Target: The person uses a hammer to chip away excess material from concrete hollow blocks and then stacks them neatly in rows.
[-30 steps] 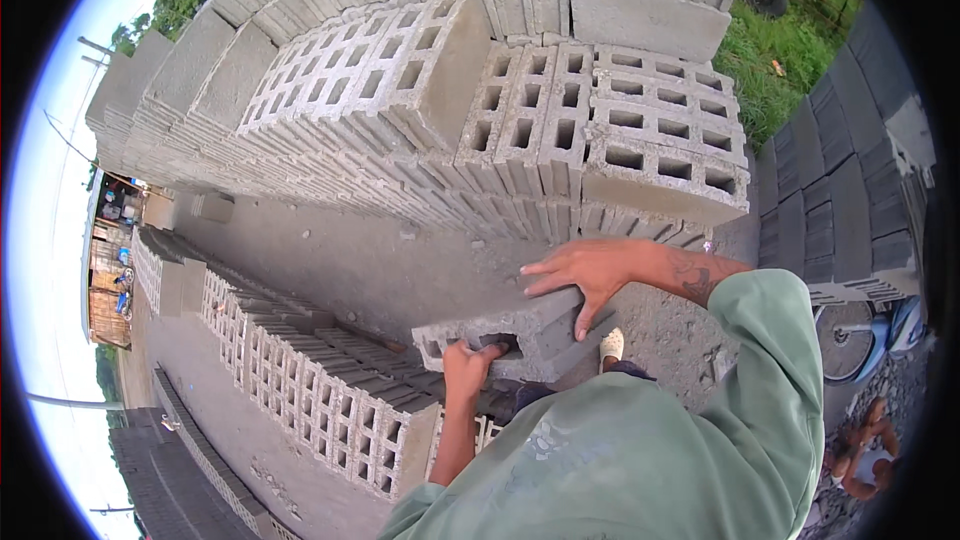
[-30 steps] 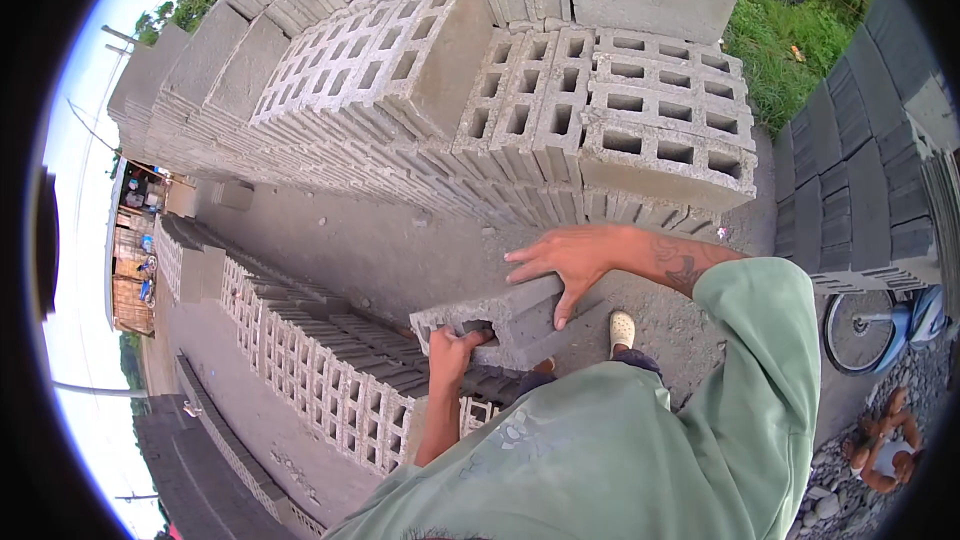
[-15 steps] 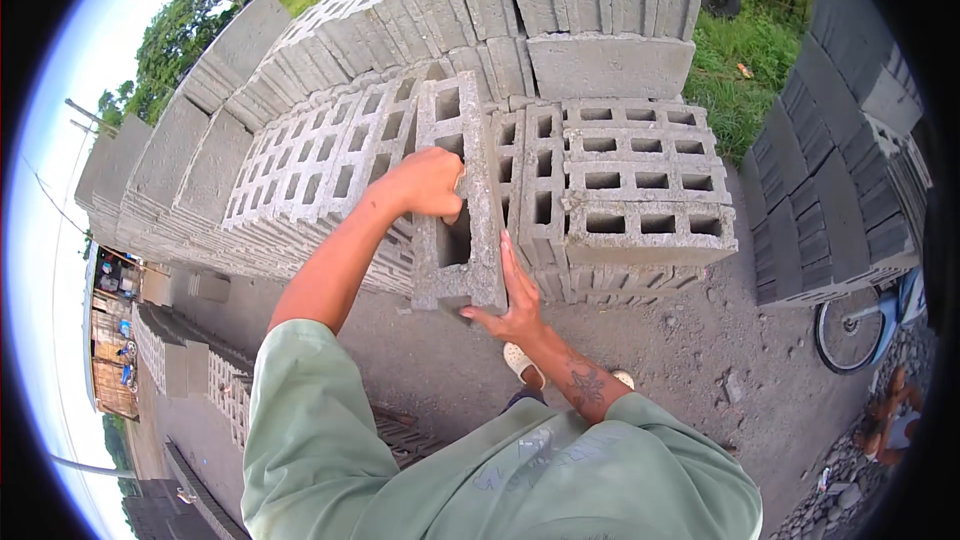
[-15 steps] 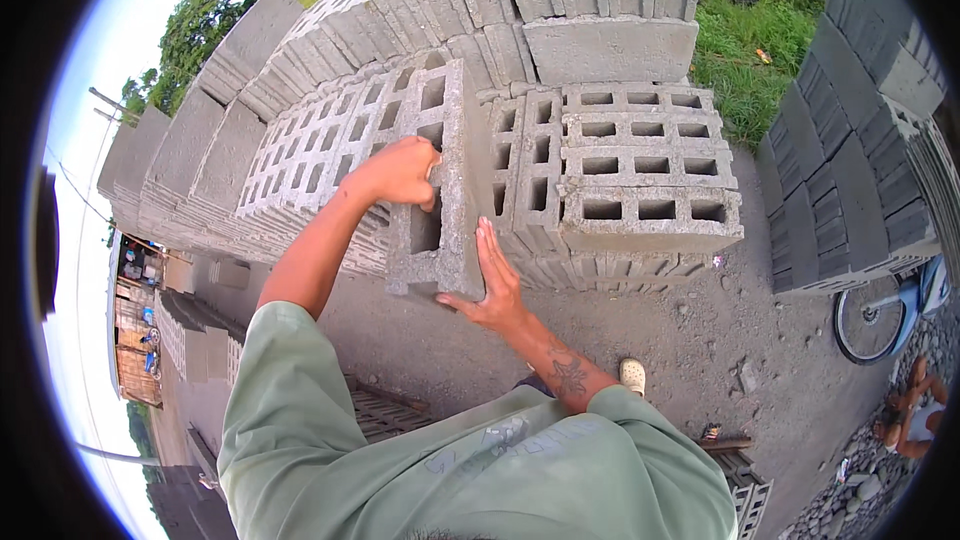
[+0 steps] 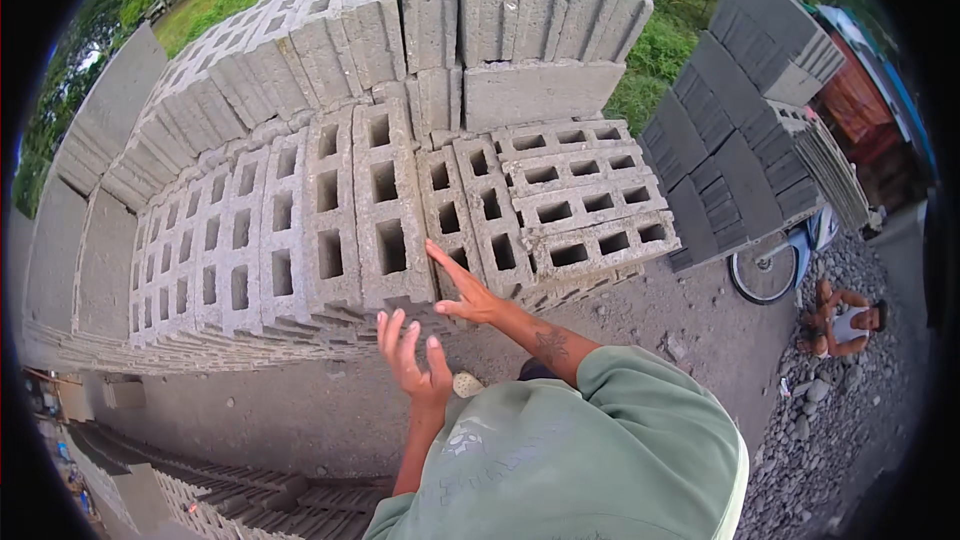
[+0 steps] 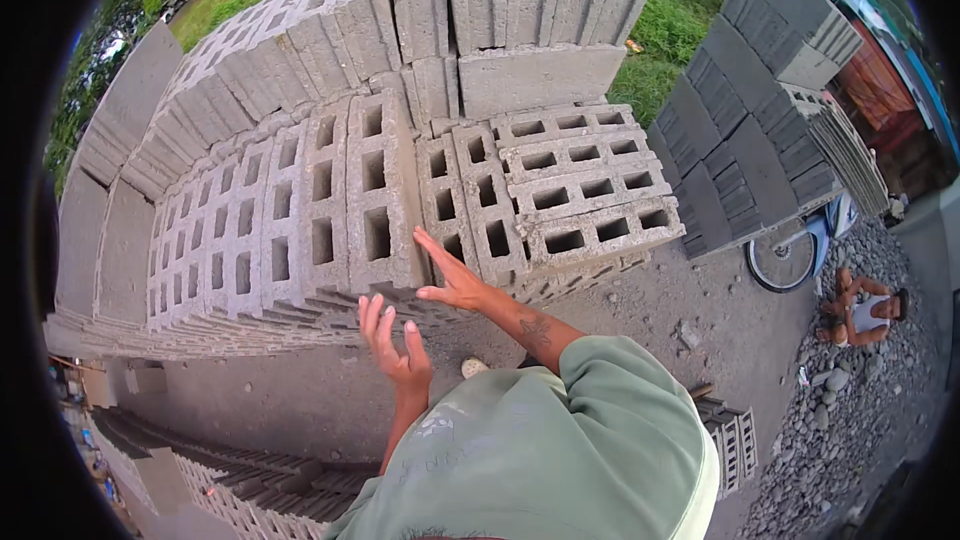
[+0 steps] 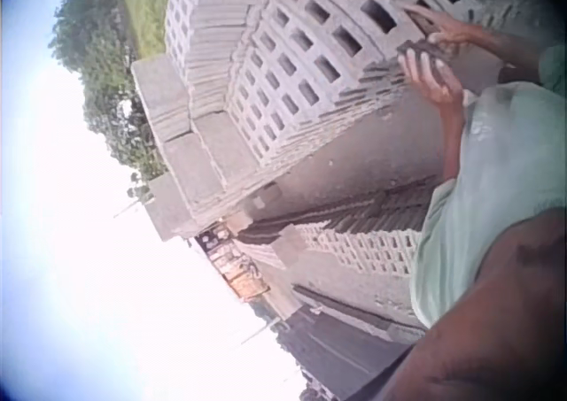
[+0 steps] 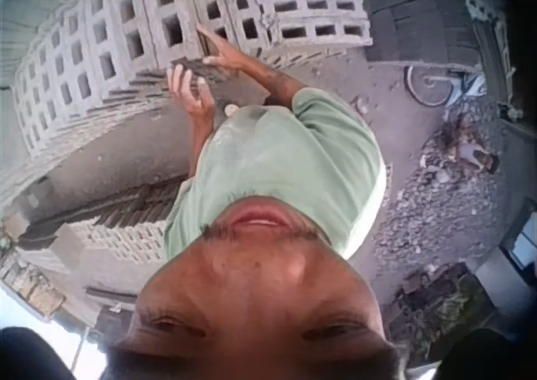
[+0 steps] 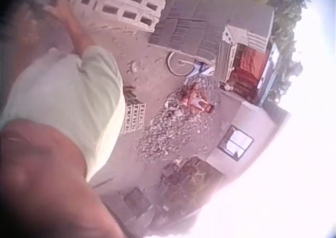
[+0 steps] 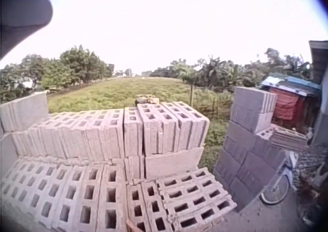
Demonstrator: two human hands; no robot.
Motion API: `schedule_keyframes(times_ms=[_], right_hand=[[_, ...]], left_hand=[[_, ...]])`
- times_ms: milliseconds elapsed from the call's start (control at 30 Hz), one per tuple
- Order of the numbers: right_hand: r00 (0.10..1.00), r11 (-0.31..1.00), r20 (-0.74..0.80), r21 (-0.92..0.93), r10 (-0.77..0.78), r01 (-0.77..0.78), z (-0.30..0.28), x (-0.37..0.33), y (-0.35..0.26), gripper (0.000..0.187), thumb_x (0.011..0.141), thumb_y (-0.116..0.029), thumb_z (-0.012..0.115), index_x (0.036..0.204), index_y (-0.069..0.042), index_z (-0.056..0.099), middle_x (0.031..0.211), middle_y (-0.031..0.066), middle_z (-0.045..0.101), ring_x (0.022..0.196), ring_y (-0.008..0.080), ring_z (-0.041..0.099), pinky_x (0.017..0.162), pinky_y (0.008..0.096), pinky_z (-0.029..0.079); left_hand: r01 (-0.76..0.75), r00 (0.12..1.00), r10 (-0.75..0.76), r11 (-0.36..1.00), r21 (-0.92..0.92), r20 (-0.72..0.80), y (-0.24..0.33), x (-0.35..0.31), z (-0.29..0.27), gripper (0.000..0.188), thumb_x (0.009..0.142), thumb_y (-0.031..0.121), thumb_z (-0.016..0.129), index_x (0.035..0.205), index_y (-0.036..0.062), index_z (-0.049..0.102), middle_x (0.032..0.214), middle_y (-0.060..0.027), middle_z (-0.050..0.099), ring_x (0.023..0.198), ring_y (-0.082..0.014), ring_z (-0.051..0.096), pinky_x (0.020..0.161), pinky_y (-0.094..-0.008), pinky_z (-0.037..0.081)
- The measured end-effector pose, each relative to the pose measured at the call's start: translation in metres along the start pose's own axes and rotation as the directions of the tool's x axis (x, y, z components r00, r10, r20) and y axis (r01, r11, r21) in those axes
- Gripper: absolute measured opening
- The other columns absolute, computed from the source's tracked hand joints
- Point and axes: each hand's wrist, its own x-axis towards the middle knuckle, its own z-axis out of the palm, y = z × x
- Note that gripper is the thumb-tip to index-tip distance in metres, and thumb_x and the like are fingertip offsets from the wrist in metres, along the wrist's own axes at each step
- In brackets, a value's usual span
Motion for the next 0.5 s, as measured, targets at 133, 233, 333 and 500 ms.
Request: schedule_keyframes(times_ms=[133, 233, 333, 500], right_hand=[[0.922, 0.933, -0.27, 0.305, 0.277, -0.191, -0.03, 0.065, 0.019, 0.073, 0.095, -0.055, 0.028, 0.144, -0.003, 0.015, 0.15, 0.0132, 0.019, 0.138, 0.0251, 0.018, 0.112, 0.0389, 0.013], [0.869, 0.872, -0.33, 0.446, 0.368, -0.2, -0.061, 0.135, 0.011, 0.079, 0.093, -0.06, 0.025, 0.146, -0.006, 0.002, 0.153, 0.009, 0.001, 0.141, 0.0203, -0.002, 0.113, 0.0374, 0.002], [0.895, 0.852, -0.287, 0.496, 0.341, -0.165, -0.019, 0.163, -0.003, 0.074, 0.094, -0.054, 0.028, 0.146, -0.005, 0.006, 0.153, 0.0089, 0.005, 0.141, 0.0202, 0.002, 0.113, 0.0357, 0.002], [0.874, 0.811, -0.355, 0.58, 0.331, -0.072, -0.028, 0.171, 0.02, 0.063, 0.097, -0.04, 0.03, 0.145, -0.003, 0.011, 0.152, 0.0091, 0.009, 0.14, 0.0198, 0.007, 0.112, 0.0322, 0.005]], left_hand=[[0.479, 0.793, -0.509, 0.86, -0.174, -0.334, -0.018, -0.023, 0.008, 0.048, 0.093, 0.022, 0.04, 0.134, -0.0023, 0.031, 0.14, -0.0209, 0.03, 0.133, -0.0355, 0.026, 0.108, -0.0496, 0.02], [0.626, 0.552, -0.667, 0.728, -0.28, -0.5, -0.047, -0.011, 0.029, 0.057, 0.097, 0.034, 0.03, 0.14, -0.0025, 0.023, 0.144, -0.0217, 0.024, 0.135, -0.0342, 0.021, 0.11, -0.0469, 0.017], [0.59, 0.528, -0.529, 0.791, -0.162, -0.664, -0.066, 0.014, 0.043, 0.063, 0.097, 0.041, 0.024, 0.142, -0.0025, 0.018, 0.146, -0.0213, 0.021, 0.137, -0.033, 0.016, 0.111, -0.0445, 0.014], [0.518, 0.571, -0.258, 0.85, 0.098, -0.78, -0.091, 0.042, 0.051, 0.066, 0.097, 0.043, 0.023, 0.143, -0.0019, 0.009, 0.15, -0.0182, 0.011, 0.139, -0.0311, 0.012, 0.112, -0.0441, 0.009]])
